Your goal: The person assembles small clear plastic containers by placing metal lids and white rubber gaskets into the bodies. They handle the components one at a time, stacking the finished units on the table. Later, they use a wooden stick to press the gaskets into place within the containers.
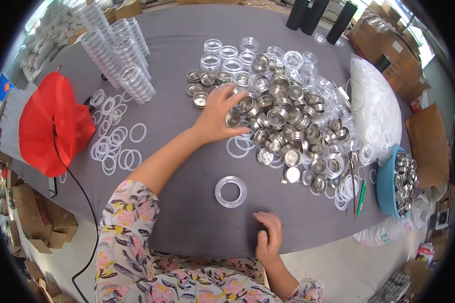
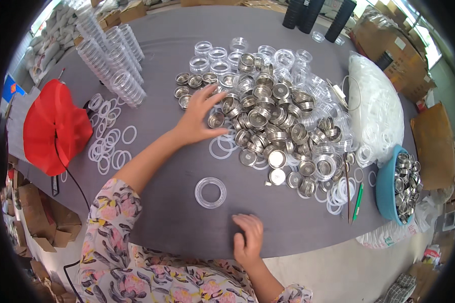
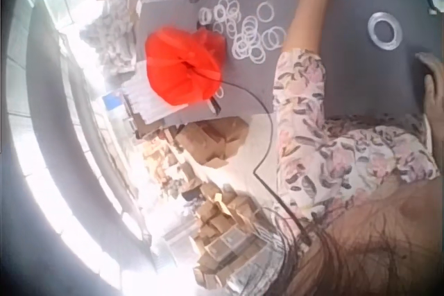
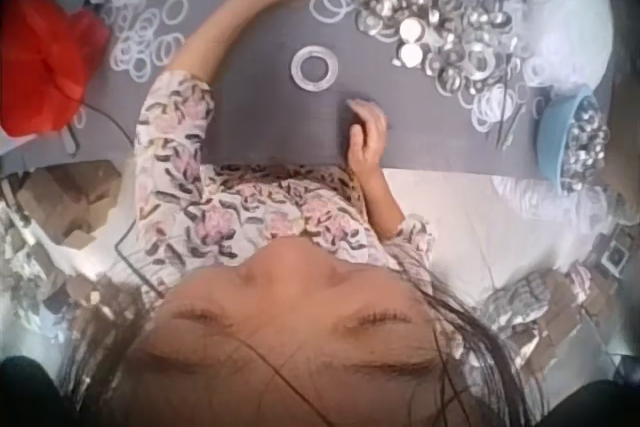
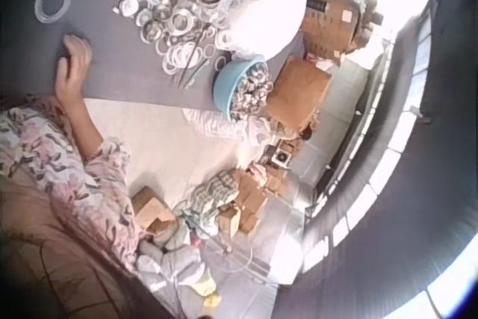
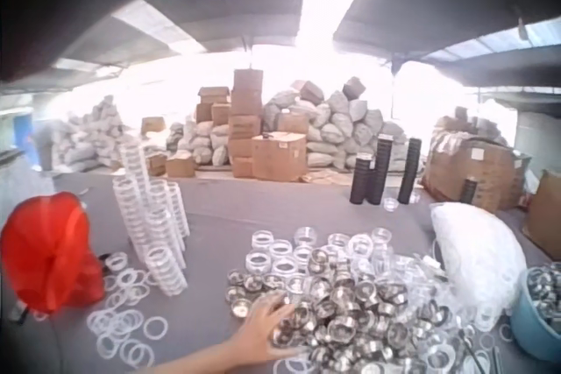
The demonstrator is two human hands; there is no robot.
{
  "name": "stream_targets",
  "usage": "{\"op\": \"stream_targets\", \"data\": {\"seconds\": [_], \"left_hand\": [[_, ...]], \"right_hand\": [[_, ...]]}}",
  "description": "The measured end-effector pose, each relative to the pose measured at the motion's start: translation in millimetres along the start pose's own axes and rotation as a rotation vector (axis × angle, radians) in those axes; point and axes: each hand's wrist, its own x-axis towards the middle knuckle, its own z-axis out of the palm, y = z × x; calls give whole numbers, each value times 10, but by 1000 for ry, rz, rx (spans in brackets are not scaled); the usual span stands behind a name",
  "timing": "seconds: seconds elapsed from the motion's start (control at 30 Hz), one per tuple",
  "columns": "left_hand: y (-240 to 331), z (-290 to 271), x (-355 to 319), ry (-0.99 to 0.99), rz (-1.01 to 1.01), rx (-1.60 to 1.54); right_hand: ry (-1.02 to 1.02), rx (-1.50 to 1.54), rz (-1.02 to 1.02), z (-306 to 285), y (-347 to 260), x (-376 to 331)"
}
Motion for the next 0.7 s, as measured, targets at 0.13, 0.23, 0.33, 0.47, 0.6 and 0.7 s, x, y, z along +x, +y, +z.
{"op": "stream_targets", "data": {"seconds": [0.13, 0.23, 0.33, 0.47, 0.6, 0.7], "left_hand": [[196, 328, 436, -199, 96, -97], [291, 343, 482, -312, 21, 75], [195, 282, 301, -454, -51, -26], [243, 73, 66, -601, -66, -47], [270, -117, -228, -423, -38, -40], [320, -292, -408, -401, -148, -47]], "right_hand": [[21, -48, 165, -19, 88, -123], [38, -68, 227, 39, 72, -67], [35, -48, 212, 48, 79, -66], [50, -10, 218, 49, 77, -62], [177, 116, 231, 48, 125, -127], [244, -50, 147, -83, 185, -129]]}}
